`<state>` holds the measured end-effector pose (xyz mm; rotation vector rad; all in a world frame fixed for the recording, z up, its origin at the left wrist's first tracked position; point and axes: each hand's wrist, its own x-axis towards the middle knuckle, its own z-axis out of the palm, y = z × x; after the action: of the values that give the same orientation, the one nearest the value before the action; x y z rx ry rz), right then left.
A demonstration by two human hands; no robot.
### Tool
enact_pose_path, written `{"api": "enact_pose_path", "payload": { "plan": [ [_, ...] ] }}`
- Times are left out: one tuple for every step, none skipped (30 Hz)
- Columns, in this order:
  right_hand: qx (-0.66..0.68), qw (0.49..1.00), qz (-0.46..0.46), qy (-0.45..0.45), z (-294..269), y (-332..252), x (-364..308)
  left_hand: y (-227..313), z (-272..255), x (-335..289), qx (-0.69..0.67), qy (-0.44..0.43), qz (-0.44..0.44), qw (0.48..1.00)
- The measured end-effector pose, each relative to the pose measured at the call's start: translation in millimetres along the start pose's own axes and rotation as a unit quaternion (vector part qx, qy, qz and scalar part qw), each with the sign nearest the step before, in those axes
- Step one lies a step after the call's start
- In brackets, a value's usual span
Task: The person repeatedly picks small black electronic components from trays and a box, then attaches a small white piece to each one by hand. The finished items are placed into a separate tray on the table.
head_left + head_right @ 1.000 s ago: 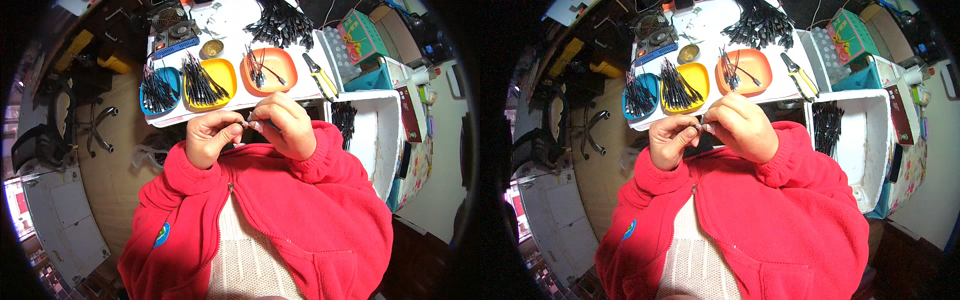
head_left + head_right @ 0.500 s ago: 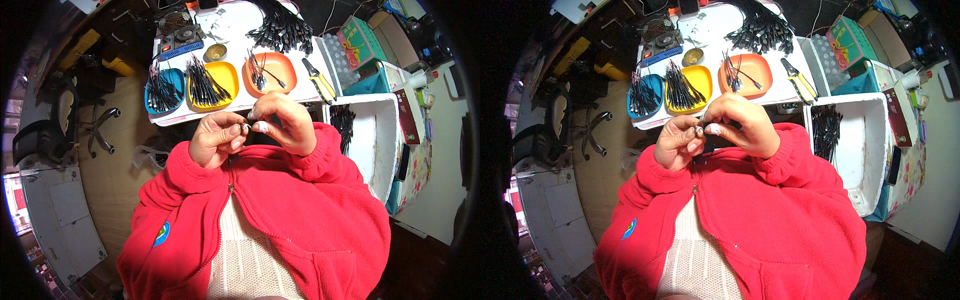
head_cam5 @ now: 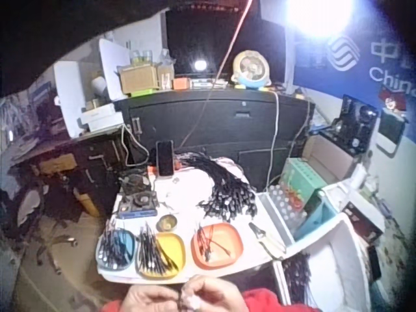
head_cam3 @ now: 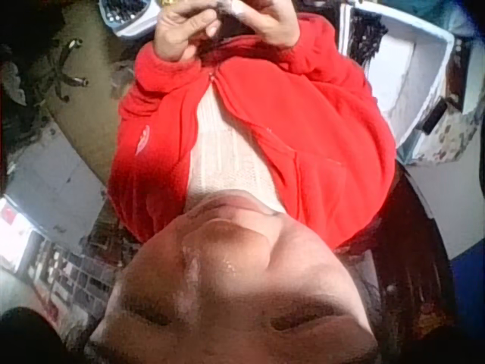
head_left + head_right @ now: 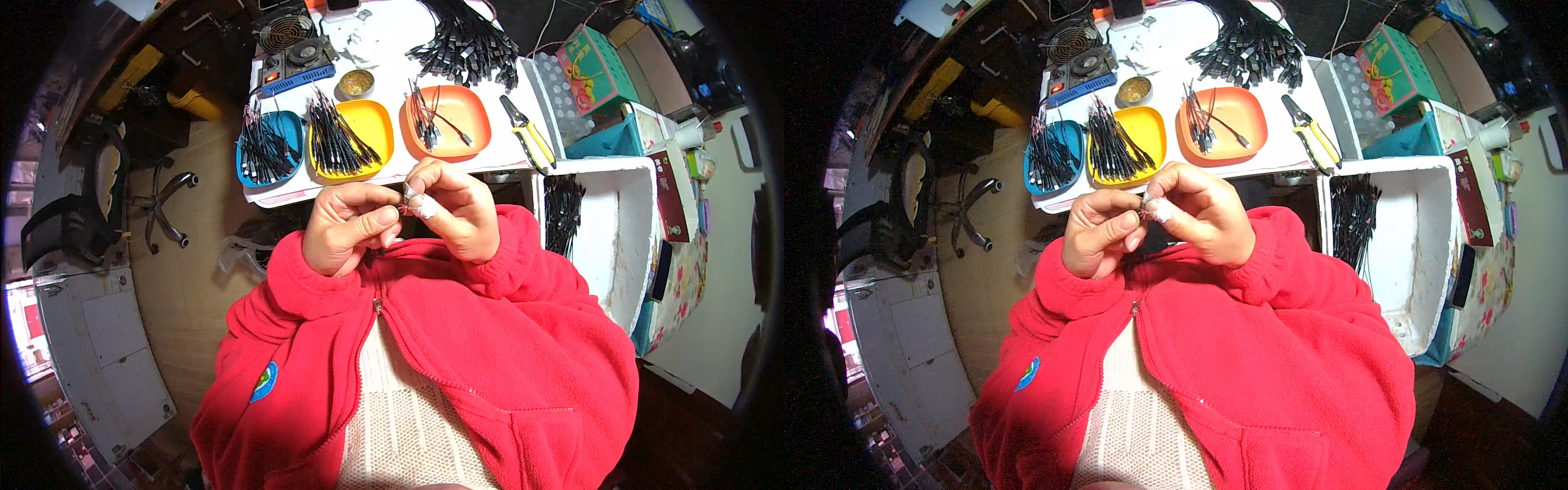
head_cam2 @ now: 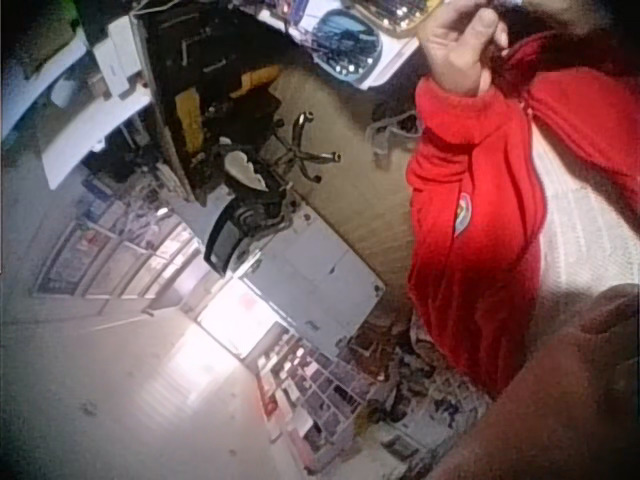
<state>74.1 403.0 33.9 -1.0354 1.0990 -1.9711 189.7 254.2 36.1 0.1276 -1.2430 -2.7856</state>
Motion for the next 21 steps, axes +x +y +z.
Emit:
{"api": "enact_pose_path", "payload": {
  "plan": [
    [-0.002, 1.0, -0.002, -0.002, -3.6, 1.6, 2.2, 1.7, -1.1, 0.9, 0.012, 0.0, 0.011, 1.0],
    [-0.03, 0.999, -0.024, -0.007, -7.5, 1.7, 4.0, 2.9, -1.6, 0.8, 0.04, 0.015, 0.009, 0.999],
    [-0.068, 0.997, -0.035, -0.016, -10.8, 1.6, 5.6, 4.1, -2.1, 1.2, 0.049, 0.02, 0.008, 0.999],
    [-0.105, 0.993, -0.047, -0.023, -14.2, 0.8, 7.2, 5.0, -2.5, 1.7, 0.06, 0.021, 0.01, 0.998],
    [-0.142, 0.988, -0.06, -0.03, -15.8, 0.4, 7.8, 5.7, -2.7, 1.9, 0.071, 0.023, 0.01, 0.997],
    [-0.195, 0.977, -0.078, -0.03, -17.9, 1.0, 10.5, 5.1, -2.2, 3.7, 0.085, 0.023, 0.011, 0.996],
    [-0.162, 0.985, -0.06, -0.025, -17.7, 2.0, 11.1, 5.1, -1.9, 5.1, 0.088, 0.024, 0.014, 0.996],
    [-0.129, 0.991, -0.038, -0.017, -16.4, 3.6, 11.1, 5.3, -1.6, 6.7, 0.093, 0.024, 0.017, 0.995],
    [-0.096, 0.995, -0.017, -0.009, -15.5, 5.5, 11.2, 5.9, -1.4, 9.2, 0.098, 0.024, 0.019, 0.995],
    [-0.036, 0.999, -0.01, 0.008, -13.3, 9.7, 12.4, 8.6, -2.4, 11.6, 0.097, 0.013, 0.004, 0.995],
    [-0.017, 1.0, 0.004, 0.014, -13.8, 12.0, 12.8, 10.3, -2.4, 14.7, 0.101, 0.019, -0.001, 0.995],
    [0.002, 1.0, 0.019, 0.019, -15.3, 14.6, 14.0, 12.4, -2.1, 17.7, 0.106, 0.026, -0.005, 0.994],
    [0.021, 0.999, 0.033, 0.023, -17.7, 17.0, 15.5, 14.8, -1.8, 21.5, 0.109, 0.026, -0.005, 0.994],
    [-0.003, 0.999, 0.027, 0.028, -21.9, 19.5, 18.3, 20.3, -2.7, 24.9, 0.141, 0.016, -0.004, 0.99],
    [-0.026, 0.999, 0.029, 0.038, -26.5, 20.9, 20.0, 25.2, -2.6, 28.5, 0.206, 0.06, 0.019, 0.976],
    [-0.048, 0.997, 0.029, 0.051, -31.3, 22.0, 21.4, 31.4, -3.1, 32.0, 0.263, 0.088, 0.052, 0.959],
    [-0.074, 0.995, 0.034, 0.063, -36.1, 23.3, 22.8, 37.6, -4.2, 36.5, 0.318, 0.115, 0.085, 0.937],
    [-0.048, 0.995, 0.05, 0.068, -41.1, 24.6, 24.4, 40.4, -5.5, 45.6, 0.356, 0.162, 0.157, 0.907],
    [-0.072, 0.994, 0.035, 0.071, -44.9, 27.1, 26.2, 50.1, -12.2, 55.6, 0.424, 0.171, 0.185, 0.87],
    [-0.065, 0.994, 0.048, 0.08, -48.2, 29.1, 26.5, 58.1, -20.9, 68.6, 0.544, 0.174, 0.217, 0.792],
    [-0.058, 0.992, 0.063, 0.087, -50.6, 31.7, 26.6, 64.4, -31.0, 83.4, 0.649, 0.176, 0.245, 0.698]
  ]
}}
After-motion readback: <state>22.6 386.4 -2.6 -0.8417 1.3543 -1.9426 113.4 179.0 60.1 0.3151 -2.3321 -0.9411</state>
